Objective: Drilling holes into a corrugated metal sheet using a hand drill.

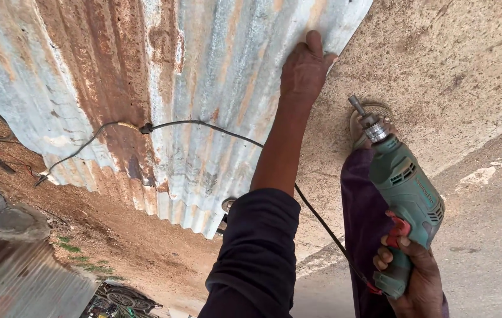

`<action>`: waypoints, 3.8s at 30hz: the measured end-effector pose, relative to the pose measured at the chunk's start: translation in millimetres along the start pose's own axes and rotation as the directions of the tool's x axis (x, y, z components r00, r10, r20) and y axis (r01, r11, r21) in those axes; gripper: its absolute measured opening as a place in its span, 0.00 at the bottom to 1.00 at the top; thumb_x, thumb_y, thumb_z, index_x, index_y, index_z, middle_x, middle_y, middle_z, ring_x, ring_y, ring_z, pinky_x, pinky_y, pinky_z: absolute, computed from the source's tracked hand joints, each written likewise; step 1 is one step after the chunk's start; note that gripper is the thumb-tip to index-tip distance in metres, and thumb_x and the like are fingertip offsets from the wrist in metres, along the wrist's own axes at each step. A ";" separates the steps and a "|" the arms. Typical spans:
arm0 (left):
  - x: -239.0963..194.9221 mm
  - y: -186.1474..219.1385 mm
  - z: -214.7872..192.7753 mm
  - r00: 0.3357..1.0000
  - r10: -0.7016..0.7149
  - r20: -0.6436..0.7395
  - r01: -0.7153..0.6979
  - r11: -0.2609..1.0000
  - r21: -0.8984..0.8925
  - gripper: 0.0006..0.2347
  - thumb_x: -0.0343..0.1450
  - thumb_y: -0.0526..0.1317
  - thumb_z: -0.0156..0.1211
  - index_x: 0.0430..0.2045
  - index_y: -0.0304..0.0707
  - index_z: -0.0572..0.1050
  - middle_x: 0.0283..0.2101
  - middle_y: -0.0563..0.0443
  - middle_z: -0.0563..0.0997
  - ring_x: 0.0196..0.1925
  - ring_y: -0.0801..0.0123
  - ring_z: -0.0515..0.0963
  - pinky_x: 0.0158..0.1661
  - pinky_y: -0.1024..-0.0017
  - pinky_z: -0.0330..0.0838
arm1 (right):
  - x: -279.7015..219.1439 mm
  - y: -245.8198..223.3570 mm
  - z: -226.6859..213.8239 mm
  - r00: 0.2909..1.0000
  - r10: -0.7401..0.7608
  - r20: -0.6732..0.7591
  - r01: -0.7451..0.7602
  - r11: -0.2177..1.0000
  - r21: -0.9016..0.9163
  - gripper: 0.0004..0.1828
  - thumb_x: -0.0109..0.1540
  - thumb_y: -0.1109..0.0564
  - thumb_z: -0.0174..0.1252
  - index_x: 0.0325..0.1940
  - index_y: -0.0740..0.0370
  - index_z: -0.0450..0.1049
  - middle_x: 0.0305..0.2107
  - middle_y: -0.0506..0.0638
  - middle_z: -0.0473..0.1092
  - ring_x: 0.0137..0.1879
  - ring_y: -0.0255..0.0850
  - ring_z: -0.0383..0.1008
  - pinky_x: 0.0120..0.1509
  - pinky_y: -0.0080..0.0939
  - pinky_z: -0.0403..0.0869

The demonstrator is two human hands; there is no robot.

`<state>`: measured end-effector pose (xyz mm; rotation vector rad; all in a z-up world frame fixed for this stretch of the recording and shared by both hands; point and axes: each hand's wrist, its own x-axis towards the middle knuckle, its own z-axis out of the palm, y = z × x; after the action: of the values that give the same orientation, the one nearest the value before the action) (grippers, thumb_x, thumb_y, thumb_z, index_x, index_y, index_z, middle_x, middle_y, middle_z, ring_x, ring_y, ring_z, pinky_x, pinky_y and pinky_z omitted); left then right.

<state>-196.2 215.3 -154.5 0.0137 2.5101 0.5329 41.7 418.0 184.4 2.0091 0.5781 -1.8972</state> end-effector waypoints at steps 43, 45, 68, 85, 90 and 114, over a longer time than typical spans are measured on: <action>-27.7 -0.2 -42.6 0.998 0.062 -0.002 -0.061 0.971 -0.233 0.33 0.70 0.60 0.63 0.57 0.38 0.54 0.49 0.34 0.80 0.51 0.46 0.84 0.54 0.55 0.79 | 260.4 -123.2 65.5 0.297 -0.778 0.554 0.545 -0.338 -0.767 0.26 0.67 0.64 0.70 0.62 0.74 0.63 0.49 0.63 0.69 0.47 0.47 0.74 0.46 0.41 0.81; -34.1 -0.5 -48.7 0.989 0.071 -0.130 -0.103 0.961 -0.256 0.33 0.66 0.61 0.62 0.55 0.39 0.57 0.50 0.33 0.80 0.51 0.44 0.83 0.50 0.55 0.79 | 212.1 -112.8 152.1 0.644 -0.678 0.356 0.688 0.308 -0.657 0.25 0.68 0.50 0.67 0.61 0.66 0.66 0.44 0.46 0.72 0.47 0.32 0.75 0.49 0.30 0.80; -54.7 -77.0 -68.2 0.860 -0.473 0.192 0.507 0.833 -0.221 0.59 0.63 0.55 0.70 0.70 0.25 0.22 0.57 0.17 0.72 0.55 0.36 0.79 0.53 0.58 0.77 | 266.8 -68.6 324.3 0.616 -0.568 0.546 0.786 0.396 -0.475 0.14 0.68 0.65 0.67 0.51 0.63 0.67 0.47 0.51 0.74 0.52 0.36 0.76 0.61 0.38 0.79; -61.7 -60.1 -67.3 0.814 -0.554 0.175 0.581 0.788 -0.204 0.57 0.66 0.49 0.71 0.74 0.34 0.22 0.69 0.27 0.67 0.66 0.41 0.74 0.62 0.61 0.72 | 295.0 -76.6 309.7 0.726 -0.516 0.454 0.687 0.514 -0.514 0.15 0.64 0.59 0.72 0.47 0.67 0.72 0.40 0.55 0.79 0.43 0.40 0.80 0.50 0.43 0.82; -72.4 -72.1 -52.5 0.896 -0.443 -0.011 0.425 0.867 -0.259 0.58 0.66 0.46 0.76 0.72 0.41 0.21 0.71 0.22 0.58 0.67 0.34 0.69 0.62 0.56 0.70 | 285.9 -66.4 313.4 0.710 -0.592 0.382 0.676 0.422 -0.604 0.15 0.62 0.58 0.72 0.45 0.65 0.74 0.40 0.54 0.80 0.43 0.41 0.83 0.49 0.43 0.83; -66.8 -76.8 -49.2 0.883 -0.465 0.066 0.462 0.835 -0.300 0.60 0.63 0.46 0.74 0.66 0.50 0.14 0.74 0.23 0.54 0.64 0.40 0.74 0.59 0.57 0.72 | 313.7 -66.8 306.9 0.686 -0.587 0.429 0.510 -0.033 -0.860 0.25 0.60 0.47 0.77 0.48 0.67 0.76 0.39 0.54 0.77 0.41 0.40 0.81 0.46 0.40 0.80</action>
<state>-158.5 118.2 -110.6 -0.7032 2.2907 0.7049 -246.0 348.4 -146.5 0.9044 2.2209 -1.0255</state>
